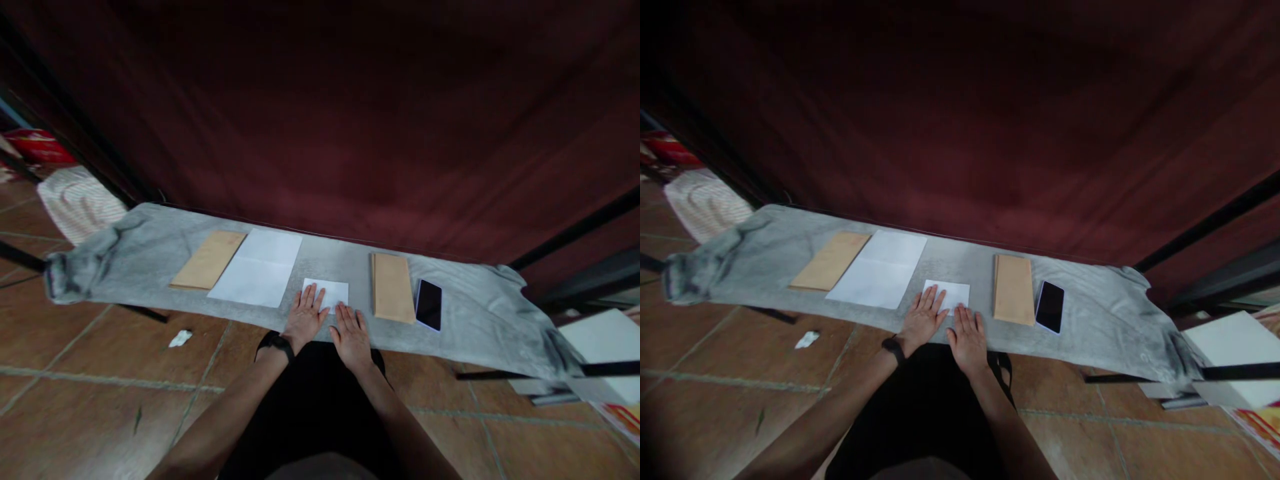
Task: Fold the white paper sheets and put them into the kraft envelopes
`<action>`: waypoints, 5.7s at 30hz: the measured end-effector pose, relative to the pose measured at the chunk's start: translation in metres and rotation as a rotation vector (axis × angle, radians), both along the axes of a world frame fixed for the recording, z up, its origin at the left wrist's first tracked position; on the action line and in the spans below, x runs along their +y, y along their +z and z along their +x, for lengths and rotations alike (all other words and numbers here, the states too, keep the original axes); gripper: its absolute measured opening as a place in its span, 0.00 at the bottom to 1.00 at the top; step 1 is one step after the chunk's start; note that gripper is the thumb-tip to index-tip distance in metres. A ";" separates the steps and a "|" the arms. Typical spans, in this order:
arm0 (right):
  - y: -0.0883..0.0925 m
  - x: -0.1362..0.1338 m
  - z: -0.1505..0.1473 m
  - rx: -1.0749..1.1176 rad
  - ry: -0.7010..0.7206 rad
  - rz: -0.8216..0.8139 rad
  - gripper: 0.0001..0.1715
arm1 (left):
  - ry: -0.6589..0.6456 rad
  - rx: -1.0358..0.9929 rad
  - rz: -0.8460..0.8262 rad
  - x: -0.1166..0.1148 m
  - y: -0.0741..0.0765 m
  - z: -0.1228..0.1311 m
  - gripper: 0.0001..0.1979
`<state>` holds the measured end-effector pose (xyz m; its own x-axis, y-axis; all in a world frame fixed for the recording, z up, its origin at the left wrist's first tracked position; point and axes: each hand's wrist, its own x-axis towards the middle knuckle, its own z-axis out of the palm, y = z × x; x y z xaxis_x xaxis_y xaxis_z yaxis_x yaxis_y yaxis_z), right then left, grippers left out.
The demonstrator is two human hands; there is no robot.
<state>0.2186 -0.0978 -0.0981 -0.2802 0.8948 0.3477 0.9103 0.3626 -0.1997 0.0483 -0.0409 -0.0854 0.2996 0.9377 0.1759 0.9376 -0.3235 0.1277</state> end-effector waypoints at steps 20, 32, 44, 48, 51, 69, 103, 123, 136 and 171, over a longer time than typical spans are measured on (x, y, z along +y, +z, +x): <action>-0.007 -0.002 0.017 0.073 -0.095 0.033 0.28 | 0.005 -0.061 -0.034 -0.002 0.002 0.002 0.30; -0.006 0.025 0.008 0.376 -0.163 -0.004 0.25 | 0.014 -0.159 0.050 -0.002 -0.001 -0.001 0.31; 0.006 0.040 -0.001 0.827 -0.139 -0.140 0.16 | -0.008 -0.231 0.072 -0.005 0.000 -0.004 0.32; 0.014 0.038 -0.003 0.864 -0.153 -0.124 0.19 | -0.010 -0.463 0.050 -0.006 0.003 -0.008 0.30; 0.029 0.037 0.002 0.875 -0.180 -0.037 0.19 | 0.127 -0.796 0.007 -0.007 0.017 -0.002 0.32; 0.055 0.002 -0.003 0.168 0.111 0.139 0.25 | 0.220 -2.013 -0.686 -0.016 0.057 0.031 0.19; 0.001 -0.003 -0.010 0.150 0.088 0.023 0.27 | -0.091 -0.368 0.018 -0.001 0.020 0.018 0.20; -0.008 0.000 -0.010 0.165 0.086 0.058 0.28 | -0.258 -0.025 -0.172 0.072 0.008 0.028 0.28; -0.007 -0.003 -0.010 0.160 0.075 0.056 0.28 | -0.354 -0.049 -0.180 0.041 0.008 0.002 0.27; -0.008 -0.016 -0.018 0.313 0.052 0.046 0.35 | 0.232 -0.856 -0.079 -0.003 -0.002 -0.012 0.29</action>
